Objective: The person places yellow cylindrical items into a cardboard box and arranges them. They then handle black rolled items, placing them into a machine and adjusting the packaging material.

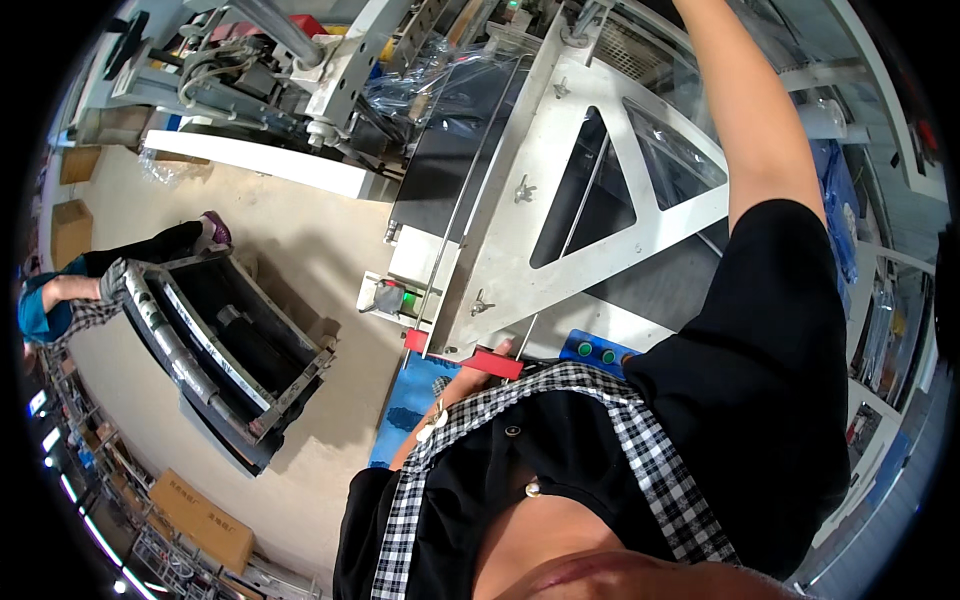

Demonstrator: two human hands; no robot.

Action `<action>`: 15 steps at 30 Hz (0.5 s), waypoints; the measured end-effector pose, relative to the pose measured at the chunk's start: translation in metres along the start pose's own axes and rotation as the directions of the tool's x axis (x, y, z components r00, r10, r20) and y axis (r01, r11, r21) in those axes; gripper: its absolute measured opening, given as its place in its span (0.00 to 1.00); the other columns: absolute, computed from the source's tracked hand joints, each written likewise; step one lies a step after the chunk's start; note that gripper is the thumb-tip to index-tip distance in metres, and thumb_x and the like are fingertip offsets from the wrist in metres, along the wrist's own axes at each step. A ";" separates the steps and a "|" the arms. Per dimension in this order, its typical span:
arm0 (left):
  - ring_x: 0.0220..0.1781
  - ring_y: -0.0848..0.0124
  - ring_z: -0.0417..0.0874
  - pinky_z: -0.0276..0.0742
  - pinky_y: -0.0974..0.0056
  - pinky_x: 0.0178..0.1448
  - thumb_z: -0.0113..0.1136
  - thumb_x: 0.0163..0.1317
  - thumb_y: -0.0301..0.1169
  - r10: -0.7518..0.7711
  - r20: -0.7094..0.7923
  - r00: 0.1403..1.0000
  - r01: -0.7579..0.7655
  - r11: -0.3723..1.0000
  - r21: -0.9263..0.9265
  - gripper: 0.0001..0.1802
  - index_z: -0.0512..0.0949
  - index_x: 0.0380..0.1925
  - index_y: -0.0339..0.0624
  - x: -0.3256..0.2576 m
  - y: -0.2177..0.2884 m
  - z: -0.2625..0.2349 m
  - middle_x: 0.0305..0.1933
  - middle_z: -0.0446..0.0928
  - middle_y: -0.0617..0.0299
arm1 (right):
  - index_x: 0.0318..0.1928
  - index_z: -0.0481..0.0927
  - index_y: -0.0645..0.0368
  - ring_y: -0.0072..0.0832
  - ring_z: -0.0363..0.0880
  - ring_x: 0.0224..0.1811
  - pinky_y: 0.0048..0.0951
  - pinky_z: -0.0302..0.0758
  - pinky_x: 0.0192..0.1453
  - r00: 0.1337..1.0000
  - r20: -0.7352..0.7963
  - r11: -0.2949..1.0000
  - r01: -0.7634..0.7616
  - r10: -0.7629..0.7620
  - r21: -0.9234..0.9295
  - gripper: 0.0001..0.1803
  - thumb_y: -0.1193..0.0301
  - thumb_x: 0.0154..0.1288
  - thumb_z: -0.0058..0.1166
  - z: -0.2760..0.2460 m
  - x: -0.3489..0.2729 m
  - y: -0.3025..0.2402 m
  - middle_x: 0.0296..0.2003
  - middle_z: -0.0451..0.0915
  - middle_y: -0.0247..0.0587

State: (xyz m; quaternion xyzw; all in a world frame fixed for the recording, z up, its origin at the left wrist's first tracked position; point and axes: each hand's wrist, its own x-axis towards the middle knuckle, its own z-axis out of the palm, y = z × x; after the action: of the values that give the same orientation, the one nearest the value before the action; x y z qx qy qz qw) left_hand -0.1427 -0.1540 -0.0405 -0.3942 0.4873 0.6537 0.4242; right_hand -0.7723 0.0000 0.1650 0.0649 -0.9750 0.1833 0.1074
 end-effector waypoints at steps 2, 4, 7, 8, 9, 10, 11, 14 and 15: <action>0.38 0.70 0.79 0.76 0.60 0.44 0.63 0.60 0.54 -0.038 -0.047 0.998 0.036 0.999 -0.034 0.31 0.79 0.42 0.30 0.020 -0.019 0.009 0.36 0.80 0.59 | 0.63 0.52 0.61 0.58 0.80 0.47 0.49 0.76 0.51 0.999 -0.027 0.998 -0.040 0.041 0.044 0.44 0.48 0.59 0.57 -0.017 -0.029 -0.014 0.41 0.81 0.65; 0.36 0.70 0.78 0.76 0.60 0.42 0.62 0.60 0.56 -0.062 -0.076 0.995 0.059 0.997 -0.042 0.33 0.79 0.40 0.30 0.035 -0.029 0.009 0.35 0.80 0.59 | 0.63 0.54 0.62 0.56 0.81 0.44 0.46 0.77 0.49 0.983 -0.185 0.995 -0.002 0.020 0.100 0.38 0.52 0.63 0.55 -0.033 -0.068 -0.010 0.40 0.81 0.64; 0.34 0.70 0.77 0.76 0.60 0.40 0.62 0.59 0.59 -0.074 -0.105 0.992 0.070 0.997 -0.040 0.35 0.79 0.38 0.30 0.045 -0.035 0.011 0.33 0.79 0.59 | 0.62 0.59 0.63 0.53 0.81 0.42 0.40 0.77 0.48 0.982 -0.189 0.984 0.039 -0.006 0.174 0.33 0.57 0.66 0.53 -0.051 -0.132 0.017 0.40 0.81 0.62; 0.33 0.70 0.77 0.76 0.60 0.39 0.61 0.59 0.60 -0.081 -0.124 0.989 0.076 0.996 -0.050 0.36 0.79 0.37 0.30 0.047 -0.040 0.011 0.32 0.79 0.59 | 0.58 0.62 0.62 0.42 0.79 0.35 0.36 0.75 0.43 0.977 -0.205 0.971 0.098 -0.053 0.217 0.28 0.60 0.67 0.55 -0.040 -0.152 0.037 0.32 0.79 0.51; 0.32 0.71 0.77 0.76 0.60 0.39 0.61 0.58 0.62 -0.080 -0.117 0.990 0.073 0.996 -0.058 0.37 0.79 0.36 0.30 0.050 -0.041 0.012 0.32 0.79 0.59 | 0.54 0.65 0.62 0.32 0.77 0.29 0.32 0.72 0.38 0.968 -0.232 0.961 0.148 -0.093 0.233 0.23 0.63 0.67 0.57 -0.038 -0.172 0.056 0.25 0.77 0.40; 0.30 0.71 0.76 0.75 0.60 0.37 0.60 0.58 0.63 -0.061 -0.093 0.994 0.048 0.990 -0.129 0.37 0.80 0.34 0.31 0.048 -0.040 0.014 0.30 0.78 0.60 | 0.54 0.64 0.63 0.34 0.78 0.29 0.33 0.73 0.37 0.976 -0.206 0.964 0.114 -0.064 0.241 0.25 0.61 0.67 0.57 -0.041 -0.194 0.069 0.25 0.78 0.40; 0.27 0.71 0.74 0.74 0.60 0.32 0.61 0.58 0.62 -0.133 -0.066 0.989 0.125 0.986 -0.112 0.34 0.79 0.29 0.35 0.037 -0.024 0.016 0.28 0.77 0.60 | 0.55 0.64 0.63 0.37 0.79 0.29 0.35 0.74 0.37 0.983 -0.180 0.965 0.080 -0.035 0.249 0.26 0.60 0.67 0.57 -0.046 -0.216 0.080 0.24 0.78 0.40; 0.27 0.68 0.76 0.75 0.59 0.33 0.62 0.60 0.57 0.054 -0.118 0.992 -0.065 0.994 -0.086 0.30 0.78 0.28 0.35 0.047 -0.025 0.018 0.26 0.77 0.58 | 0.56 0.64 0.63 0.39 0.80 0.28 0.36 0.74 0.36 0.993 -0.115 0.959 0.001 0.033 0.285 0.27 0.58 0.67 0.55 -0.057 -0.268 0.092 0.24 0.79 0.39; 0.27 0.67 0.77 0.75 0.59 0.34 0.62 0.61 0.57 0.151 -0.109 0.983 -0.150 0.989 0.013 0.30 0.79 0.28 0.34 0.054 -0.029 0.019 0.27 0.78 0.58 | 0.56 0.64 0.62 0.39 0.80 0.28 0.36 0.73 0.36 0.995 -0.083 0.955 -0.023 0.050 0.297 0.26 0.58 0.67 0.55 -0.062 -0.284 0.092 0.24 0.78 0.39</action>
State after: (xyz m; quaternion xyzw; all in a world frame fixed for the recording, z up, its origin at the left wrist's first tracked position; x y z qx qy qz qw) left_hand -0.1347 -0.1214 -0.0954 -0.3907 0.5399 0.6599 0.3471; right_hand -0.5007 0.1334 0.1238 0.0538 -0.9318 0.3318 0.1368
